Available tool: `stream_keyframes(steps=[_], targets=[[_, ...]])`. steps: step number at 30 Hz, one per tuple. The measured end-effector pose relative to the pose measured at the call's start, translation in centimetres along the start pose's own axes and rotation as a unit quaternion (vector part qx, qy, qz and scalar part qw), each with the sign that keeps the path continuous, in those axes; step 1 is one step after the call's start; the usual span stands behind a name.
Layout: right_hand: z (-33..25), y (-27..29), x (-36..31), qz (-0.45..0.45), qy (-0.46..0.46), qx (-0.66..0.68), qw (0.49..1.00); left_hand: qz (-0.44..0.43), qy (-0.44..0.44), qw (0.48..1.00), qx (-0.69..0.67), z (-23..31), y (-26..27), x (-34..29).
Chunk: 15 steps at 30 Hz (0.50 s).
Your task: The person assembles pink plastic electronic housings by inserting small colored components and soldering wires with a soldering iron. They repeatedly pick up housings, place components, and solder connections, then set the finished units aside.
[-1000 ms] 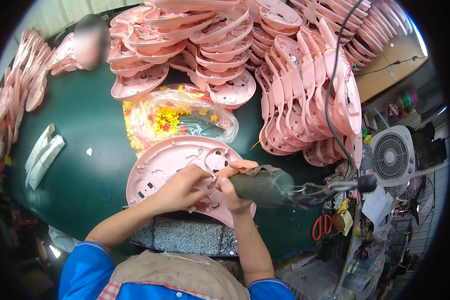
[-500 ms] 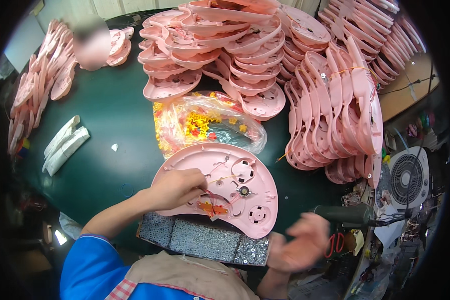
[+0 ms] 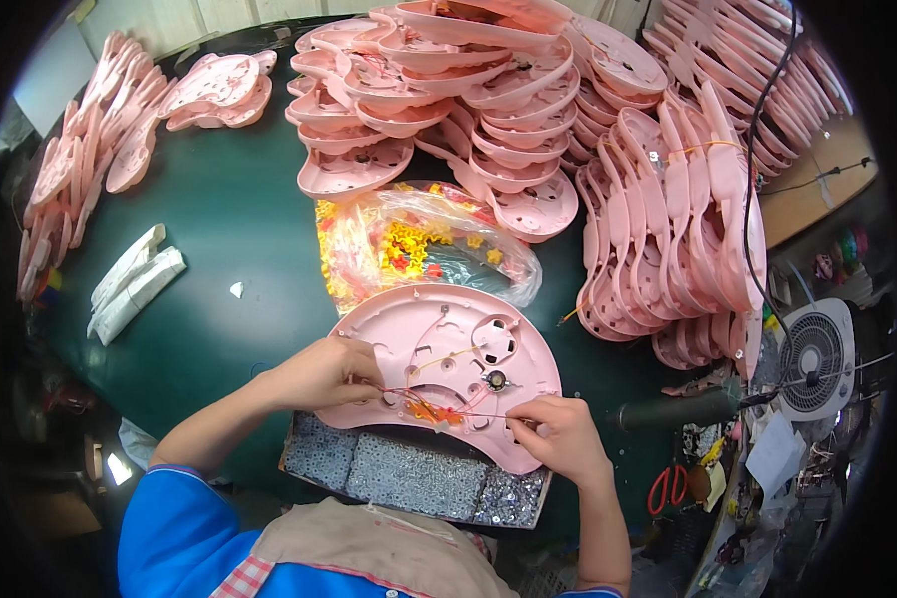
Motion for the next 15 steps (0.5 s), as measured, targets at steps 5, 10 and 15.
stream_keyframes(steps=[5,10,15], targets=[[-1.7,-1.5,3.1,0.051,0.08,-0.224,0.97,-0.061,0.017,0.998,0.014,-0.7,-1.1,-0.7],[0.6,-5.2,5.3,0.085,-0.03,0.069,0.994,-0.075,0.012,0.988,-0.134,0.8,-1.6,-0.1],[-2.3,-5.1,7.0,0.135,0.096,-0.16,0.973,0.123,-0.103,0.984,-0.08,0.4,-1.8,2.7]])
Point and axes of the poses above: each hand's wrist, its own x-axis towards the middle knuckle, its own y-axis out of the back of the hand, z = x × y, the point moved 8 cm from there along x, towards the middle knuckle, and after that the axes turned 5 degrees about -x, right-handed, at the moved point
